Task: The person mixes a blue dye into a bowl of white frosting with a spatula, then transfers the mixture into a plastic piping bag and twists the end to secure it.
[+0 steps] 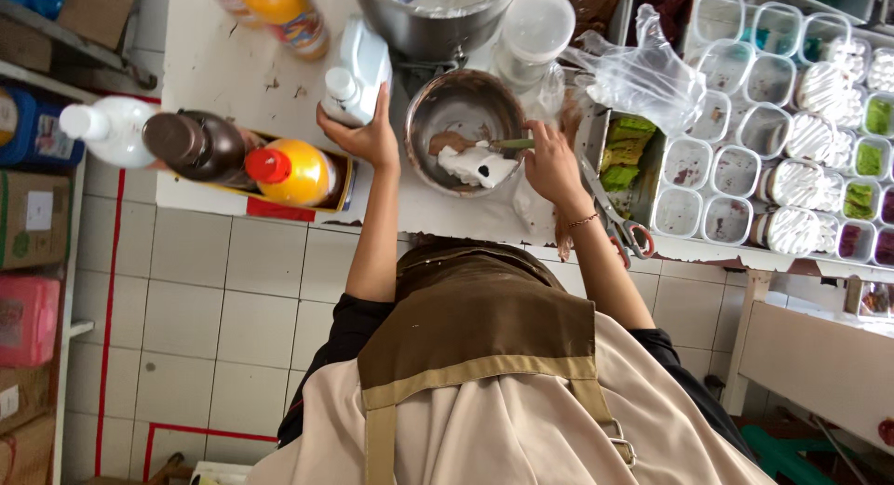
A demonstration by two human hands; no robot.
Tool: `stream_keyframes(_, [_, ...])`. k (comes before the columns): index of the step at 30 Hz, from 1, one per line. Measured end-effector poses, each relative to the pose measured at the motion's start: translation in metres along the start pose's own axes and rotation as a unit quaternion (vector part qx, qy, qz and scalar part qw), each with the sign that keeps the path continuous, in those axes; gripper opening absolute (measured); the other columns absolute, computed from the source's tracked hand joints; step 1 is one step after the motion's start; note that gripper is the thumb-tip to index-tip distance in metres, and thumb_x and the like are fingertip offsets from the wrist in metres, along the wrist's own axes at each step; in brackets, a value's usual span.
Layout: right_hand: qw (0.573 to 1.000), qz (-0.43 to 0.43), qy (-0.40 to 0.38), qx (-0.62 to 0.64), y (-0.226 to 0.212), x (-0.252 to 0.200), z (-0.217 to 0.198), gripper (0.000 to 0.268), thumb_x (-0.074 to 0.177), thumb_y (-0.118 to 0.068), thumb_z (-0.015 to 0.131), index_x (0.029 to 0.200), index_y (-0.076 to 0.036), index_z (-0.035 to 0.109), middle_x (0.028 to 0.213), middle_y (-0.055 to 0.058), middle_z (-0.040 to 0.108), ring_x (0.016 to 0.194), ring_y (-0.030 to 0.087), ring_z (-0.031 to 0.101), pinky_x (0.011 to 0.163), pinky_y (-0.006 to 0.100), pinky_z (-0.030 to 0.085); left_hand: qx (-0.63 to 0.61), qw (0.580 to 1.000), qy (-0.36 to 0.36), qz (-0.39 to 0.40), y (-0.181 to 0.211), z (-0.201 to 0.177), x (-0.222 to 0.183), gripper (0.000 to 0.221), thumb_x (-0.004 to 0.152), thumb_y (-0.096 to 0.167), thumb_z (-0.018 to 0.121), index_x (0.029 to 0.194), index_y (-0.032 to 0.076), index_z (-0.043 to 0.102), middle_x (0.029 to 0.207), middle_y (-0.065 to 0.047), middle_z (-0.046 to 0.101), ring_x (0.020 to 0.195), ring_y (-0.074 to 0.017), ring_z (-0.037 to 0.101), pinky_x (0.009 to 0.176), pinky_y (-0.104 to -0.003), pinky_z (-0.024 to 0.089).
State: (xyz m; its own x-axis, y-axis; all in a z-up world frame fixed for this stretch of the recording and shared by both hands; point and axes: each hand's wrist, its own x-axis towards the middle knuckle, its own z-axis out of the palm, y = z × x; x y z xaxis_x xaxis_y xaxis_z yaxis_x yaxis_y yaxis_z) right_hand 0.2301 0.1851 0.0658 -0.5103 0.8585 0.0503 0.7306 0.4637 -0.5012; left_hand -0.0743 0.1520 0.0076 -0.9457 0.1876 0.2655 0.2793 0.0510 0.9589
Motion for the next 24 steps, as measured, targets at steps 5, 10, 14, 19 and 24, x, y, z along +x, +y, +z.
stream_keyframes(5, [0.994, -0.025, 0.031, 0.098, 0.015, 0.009, 0.006, 0.041, 0.083, 0.0, 0.056, 0.123, -0.005, 0.053, 0.105, 0.021, 0.067, 0.1, 0.041, 0.066, 0.085, 0.048, 0.053, -0.125, 0.99, -0.063, 0.008, -0.034, 0.005, -0.001, 0.1, 0.078, 0.024, 0.095, 0.149, -0.001, 0.03, 0.147, -0.021, 0.041, 0.136, -0.0325, 0.048, 0.119, -0.048, 0.039])
stream_keyframes(10, [0.999, -0.007, -0.035, 0.004, -0.024, 0.018, -0.021, 0.036, 0.086, -0.02, 0.072, 0.116, -0.008, 0.057, 0.086, 0.011, 0.072, 0.081, 0.037, 0.069, 0.067, 0.049, 0.051, -0.139, 0.965, -0.174, -0.142, -0.065, -0.053, -0.074, 0.099, 0.095, 0.038, 0.074, 0.158, 0.003, 0.007, 0.16, -0.018, 0.016, 0.148, -0.0267, 0.023, 0.121, -0.042, 0.024])
stream_keyframes(14, [0.983, 0.006, -0.148, -0.11, -0.042, 0.03, -0.012, 0.033, 0.094, -0.04, 0.073, 0.105, -0.012, 0.061, 0.078, 0.01, 0.071, 0.078, 0.034, 0.069, 0.068, 0.048, 0.05, -0.082, 0.925, -0.297, -0.223, -0.1, -0.077, -0.12, 0.053, 0.107, 0.039, 0.061, 0.137, 0.0, 0.042, 0.135, -0.02, 0.044, 0.126, -0.0267, 0.043, 0.114, -0.041, 0.036])
stream_keyframes(19, [0.971, -0.012, -0.171, -0.164, -0.052, 0.032, -0.012, 0.015, 0.102, -0.018, 0.055, 0.109, -0.005, 0.059, 0.066, 0.01, 0.065, 0.06, 0.028, 0.065, 0.059, 0.045, 0.048, -0.206, 0.892, -0.335, -0.224, -0.073, -0.068, -0.097, 0.028, 0.11, 0.029, 0.052, 0.102, 0.002, 0.054, 0.143, -0.012, 0.049, 0.13, -0.0221, 0.047, 0.116, -0.038, 0.032])
stream_keyframes(24, [0.97, 0.002, -0.133, -0.204, -0.044, -0.001, -0.054, 0.014, 0.108, -0.017, 0.048, 0.105, -0.008, 0.059, 0.06, 0.006, 0.06, 0.05, 0.024, 0.059, 0.048, 0.042, 0.045, -0.286, 0.908, -0.29, -0.095, -0.021, -0.056, -0.086, 0.021, 0.113, 0.023, 0.049, 0.105, 0.003, 0.052, 0.157, -0.019, 0.046, 0.146, -0.0249, 0.044, 0.123, -0.04, 0.032])
